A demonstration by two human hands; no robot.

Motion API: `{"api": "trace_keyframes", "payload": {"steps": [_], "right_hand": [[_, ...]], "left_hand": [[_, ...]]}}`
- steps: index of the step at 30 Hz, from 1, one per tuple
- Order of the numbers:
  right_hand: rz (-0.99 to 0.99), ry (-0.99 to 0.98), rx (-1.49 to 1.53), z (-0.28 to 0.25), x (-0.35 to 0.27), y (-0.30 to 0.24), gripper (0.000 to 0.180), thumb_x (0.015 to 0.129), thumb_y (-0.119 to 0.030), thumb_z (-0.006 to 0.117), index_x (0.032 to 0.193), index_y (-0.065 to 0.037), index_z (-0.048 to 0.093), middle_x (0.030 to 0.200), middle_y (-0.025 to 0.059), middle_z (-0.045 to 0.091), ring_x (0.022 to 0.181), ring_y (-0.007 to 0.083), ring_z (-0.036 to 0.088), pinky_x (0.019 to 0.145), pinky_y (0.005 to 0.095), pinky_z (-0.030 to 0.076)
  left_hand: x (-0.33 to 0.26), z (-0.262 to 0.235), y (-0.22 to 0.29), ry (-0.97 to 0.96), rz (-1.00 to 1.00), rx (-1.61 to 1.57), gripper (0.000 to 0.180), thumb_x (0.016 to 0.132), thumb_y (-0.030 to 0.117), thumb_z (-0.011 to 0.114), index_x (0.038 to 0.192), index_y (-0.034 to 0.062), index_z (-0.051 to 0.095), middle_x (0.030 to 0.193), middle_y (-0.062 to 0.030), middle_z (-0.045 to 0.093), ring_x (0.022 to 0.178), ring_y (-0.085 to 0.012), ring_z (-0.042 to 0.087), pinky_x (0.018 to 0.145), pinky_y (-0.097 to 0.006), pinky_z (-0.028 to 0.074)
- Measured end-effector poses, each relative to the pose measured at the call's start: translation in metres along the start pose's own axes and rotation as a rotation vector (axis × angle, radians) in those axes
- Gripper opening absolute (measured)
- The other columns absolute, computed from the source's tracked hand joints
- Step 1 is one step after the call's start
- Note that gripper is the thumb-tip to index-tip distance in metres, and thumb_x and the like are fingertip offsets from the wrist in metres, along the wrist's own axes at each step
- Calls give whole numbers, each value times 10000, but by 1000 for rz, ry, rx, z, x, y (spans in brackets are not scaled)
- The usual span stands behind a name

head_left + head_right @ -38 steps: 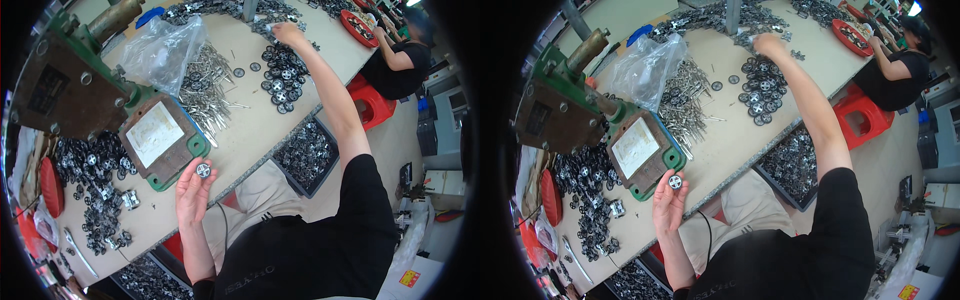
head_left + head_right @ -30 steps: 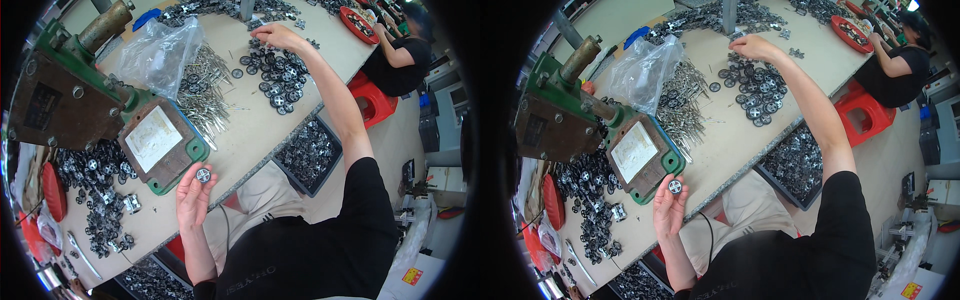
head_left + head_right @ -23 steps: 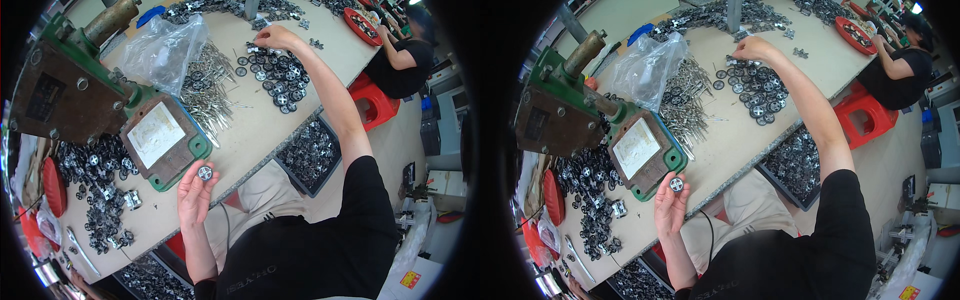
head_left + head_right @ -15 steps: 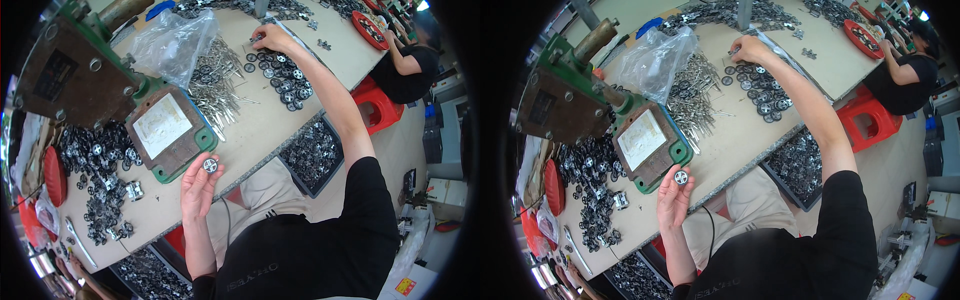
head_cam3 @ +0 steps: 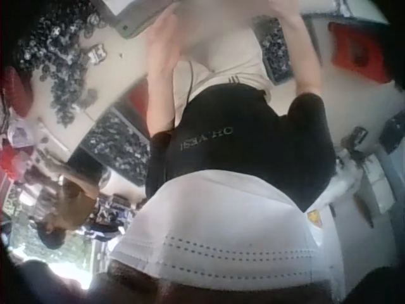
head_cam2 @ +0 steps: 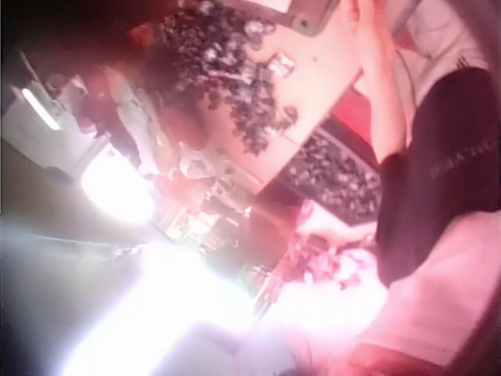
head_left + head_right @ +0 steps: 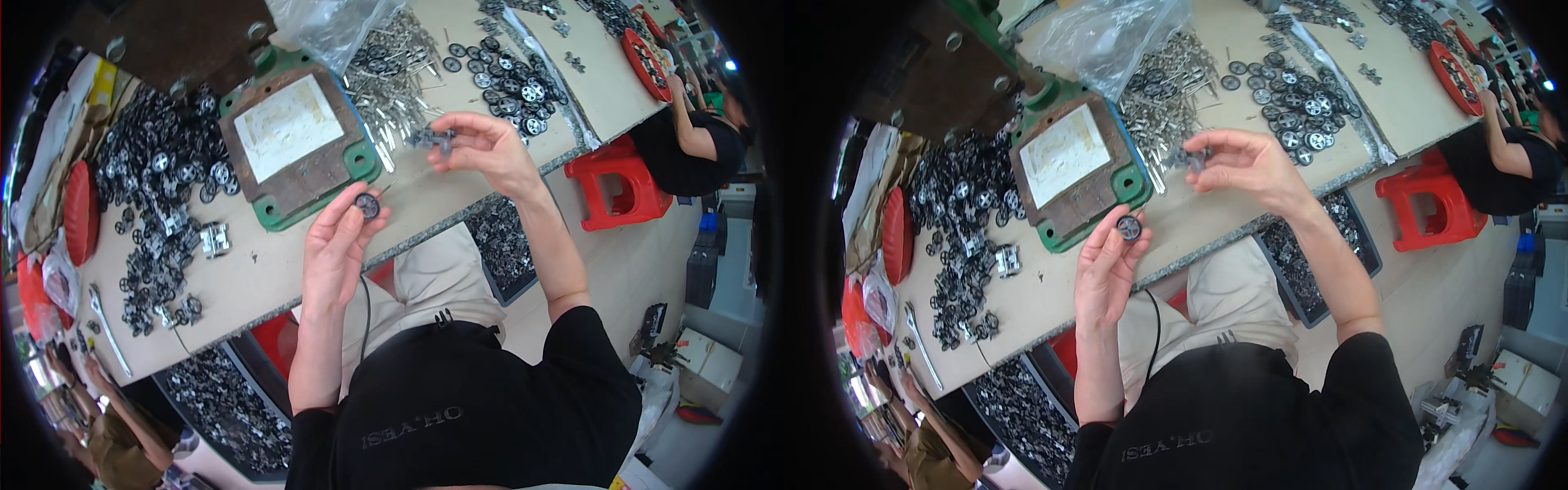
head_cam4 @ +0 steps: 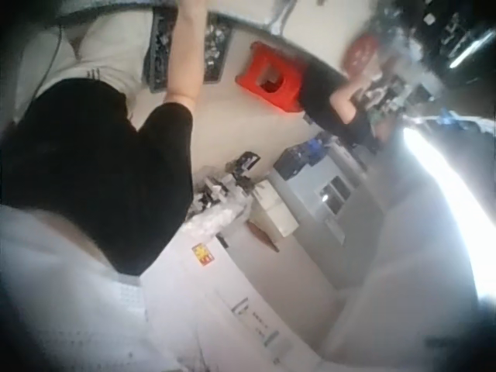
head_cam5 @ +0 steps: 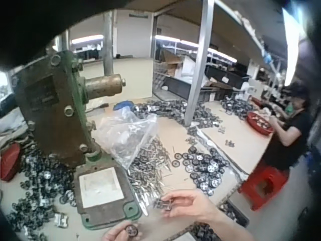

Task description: The person assembles small mechanical components by hand, pressing plastic discs and metal pins together using a manual press machine to create finished assemblies.

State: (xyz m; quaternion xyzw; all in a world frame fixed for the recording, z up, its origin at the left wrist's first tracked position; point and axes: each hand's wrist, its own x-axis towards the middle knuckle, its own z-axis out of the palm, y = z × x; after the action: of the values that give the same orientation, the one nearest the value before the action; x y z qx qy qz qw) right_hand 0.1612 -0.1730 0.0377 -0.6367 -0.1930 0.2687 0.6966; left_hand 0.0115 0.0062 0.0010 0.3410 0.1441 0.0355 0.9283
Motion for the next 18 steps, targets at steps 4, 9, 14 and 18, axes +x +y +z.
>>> {"api": "trace_keyframes", "payload": {"steps": [4,9,14,18], "right_hand": [[-120,-66,179,17,-10,17,223,804,-28,614,1015,36,577,899,102,601,763,150,609,684,260,513],[-166,67,151,42,-15,15,312,786,37,606,1089,47,531,944,94,573,811,135,584,694,244,507],[-210,69,78,44,-16,18,321,782,42,608,1094,46,535,945,82,571,787,120,567,705,233,502],[-240,90,94,48,-17,17,314,782,50,604,1090,45,540,945,76,569,801,111,553,717,227,493]], "left_hand": [[0,6,-4,14,6,5,318,874,72,522,1176,-21,490,1063,-135,584,925,-217,595,815,-293,484],[-1,5,-8,35,20,7,308,875,72,523,1166,-27,495,1036,-125,595,908,-210,598,796,-288,485],[-2,4,-9,33,30,25,317,874,93,529,1170,-17,497,1013,-112,598,909,-209,600,801,-278,498],[-2,5,-9,36,38,16,314,870,87,532,1165,-17,500,992,-107,604,898,-208,605,799,-279,499]]}}
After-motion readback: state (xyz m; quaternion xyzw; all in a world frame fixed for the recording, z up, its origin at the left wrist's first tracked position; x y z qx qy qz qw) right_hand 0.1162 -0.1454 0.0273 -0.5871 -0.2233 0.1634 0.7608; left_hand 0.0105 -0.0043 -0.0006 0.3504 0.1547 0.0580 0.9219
